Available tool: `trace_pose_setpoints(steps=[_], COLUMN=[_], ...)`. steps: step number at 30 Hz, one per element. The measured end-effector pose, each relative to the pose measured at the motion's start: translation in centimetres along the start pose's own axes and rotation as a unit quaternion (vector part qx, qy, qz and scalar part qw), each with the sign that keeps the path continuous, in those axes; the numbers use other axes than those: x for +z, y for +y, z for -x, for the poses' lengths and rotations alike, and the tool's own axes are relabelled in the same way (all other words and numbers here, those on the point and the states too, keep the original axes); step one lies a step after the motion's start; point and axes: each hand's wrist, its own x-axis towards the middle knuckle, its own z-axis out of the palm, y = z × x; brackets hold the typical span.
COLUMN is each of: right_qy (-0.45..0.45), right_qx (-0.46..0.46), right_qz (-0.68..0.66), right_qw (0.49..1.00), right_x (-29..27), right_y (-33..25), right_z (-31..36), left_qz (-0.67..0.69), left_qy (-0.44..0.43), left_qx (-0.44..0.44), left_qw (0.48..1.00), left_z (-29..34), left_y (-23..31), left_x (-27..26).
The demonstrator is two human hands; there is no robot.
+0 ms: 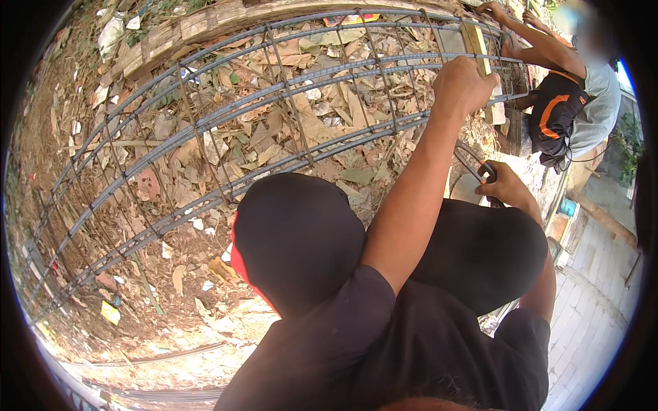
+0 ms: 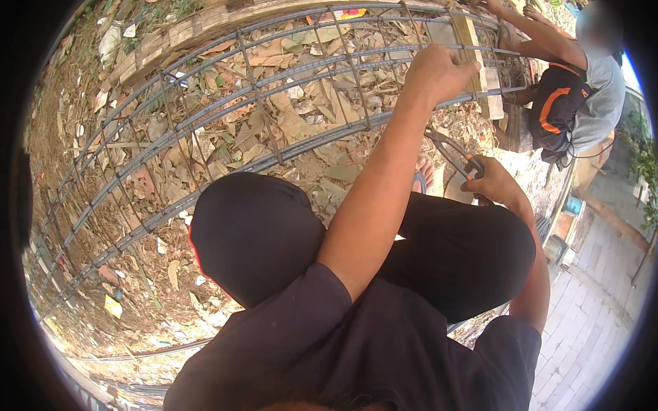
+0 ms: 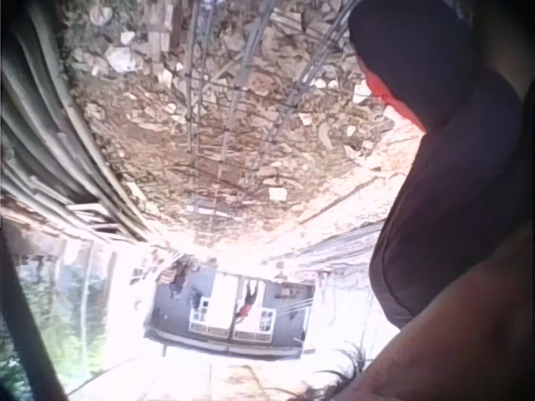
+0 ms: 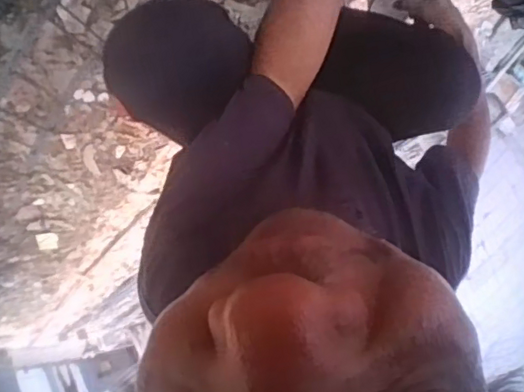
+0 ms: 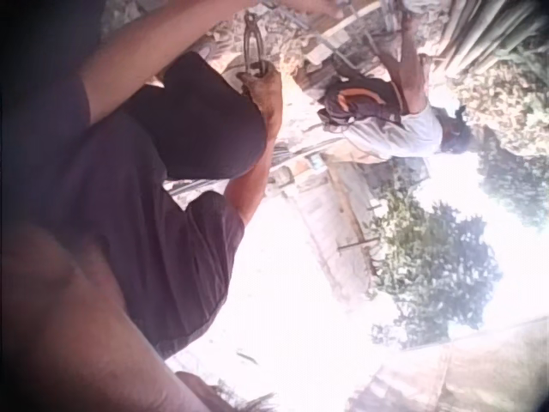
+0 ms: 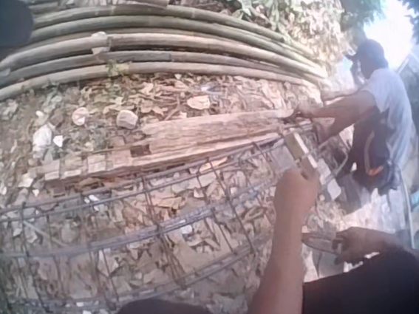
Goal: The person assembles a metal rebar frame by using pliers to twist thin wire ties around the intersections of metal rods. The person positions the wire by hand and then tightens it using the tool to secure the structure.
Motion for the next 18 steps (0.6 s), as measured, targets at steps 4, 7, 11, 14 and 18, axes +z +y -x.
trace_pose_setpoints(steps=[4,7,11,14,18], right_qy=[0.055,0.185,0.425,0.498,0.519], right_qx=[-0.034,-0.08,-0.176,-0.182,-0.237], right_qz=[-0.133,-0.314,-0.114,-0.082,-0.023], right_qw=[0.989,0.928,0.881,0.844,0.821], right_x=[2.2,3.9,3.4,2.1,0.8], right_y=[3.6,6.4,6.2,5.2,4.8], right_z=[-0.4,-1.0,-3.9,-6.4,-9.2], left_qz=[0.015,0.02,-0.059,-0.075,-0.025], left_qy=[-0.034,-0.069,-0.203,-0.157,-0.143], left_qx=[0.002,-0.003,-0.024,0.033,-0.025], left_qw=[0.999,0.997,0.977,0.984,0.989], left_z=[-0.8,-1.4,0.5,2.2,1.2], left_y=[-0.5,-0.2,1.3,0.3,-1.9], left_x=[0.3,1.0,5.8,9.3,10.3])
